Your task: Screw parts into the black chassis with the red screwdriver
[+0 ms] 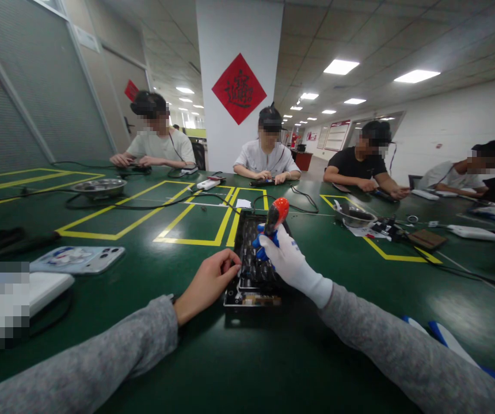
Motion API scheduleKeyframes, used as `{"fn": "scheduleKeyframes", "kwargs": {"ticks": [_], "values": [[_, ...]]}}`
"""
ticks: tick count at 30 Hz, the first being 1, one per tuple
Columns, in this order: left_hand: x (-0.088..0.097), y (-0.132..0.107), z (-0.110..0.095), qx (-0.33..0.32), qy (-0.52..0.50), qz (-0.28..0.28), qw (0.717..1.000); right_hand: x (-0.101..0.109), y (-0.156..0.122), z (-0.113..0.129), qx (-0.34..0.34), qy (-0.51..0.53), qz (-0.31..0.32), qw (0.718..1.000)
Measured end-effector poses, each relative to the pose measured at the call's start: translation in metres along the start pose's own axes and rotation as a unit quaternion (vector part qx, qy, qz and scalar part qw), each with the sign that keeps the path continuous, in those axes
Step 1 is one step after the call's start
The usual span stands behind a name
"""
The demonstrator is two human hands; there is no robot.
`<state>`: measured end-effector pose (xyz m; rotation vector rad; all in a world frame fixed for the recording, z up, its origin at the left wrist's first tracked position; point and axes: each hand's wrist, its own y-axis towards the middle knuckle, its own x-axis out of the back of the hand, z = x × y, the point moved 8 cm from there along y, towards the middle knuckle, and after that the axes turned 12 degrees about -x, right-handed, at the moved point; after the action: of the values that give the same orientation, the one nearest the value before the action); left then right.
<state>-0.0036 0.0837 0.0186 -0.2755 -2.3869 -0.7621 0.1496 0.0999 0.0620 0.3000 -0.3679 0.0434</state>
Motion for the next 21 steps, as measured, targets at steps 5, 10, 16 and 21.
{"fn": "scheduleKeyframes", "kwargs": {"ticks": [5,10,16,21], "values": [[0.0012,0.0000,-0.0015,-0.005,0.002,-0.006,1.000,0.0029,0.0001,-0.0005,-0.004,0.023,-0.014,1.000],[0.0021,0.0001,-0.0015,-0.004,0.008,-0.007,1.000,0.0074,0.0012,-0.0008,-0.005,0.011,-0.040,0.999],[0.0020,-0.0006,0.0003,-0.001,0.007,-0.011,1.000,0.0089,0.0026,-0.0029,-0.002,-0.002,-0.049,0.999],[0.0008,-0.0005,0.0007,0.000,0.009,-0.008,1.000,0.0084,0.0037,-0.0055,-0.005,0.006,-0.047,0.999]]}}
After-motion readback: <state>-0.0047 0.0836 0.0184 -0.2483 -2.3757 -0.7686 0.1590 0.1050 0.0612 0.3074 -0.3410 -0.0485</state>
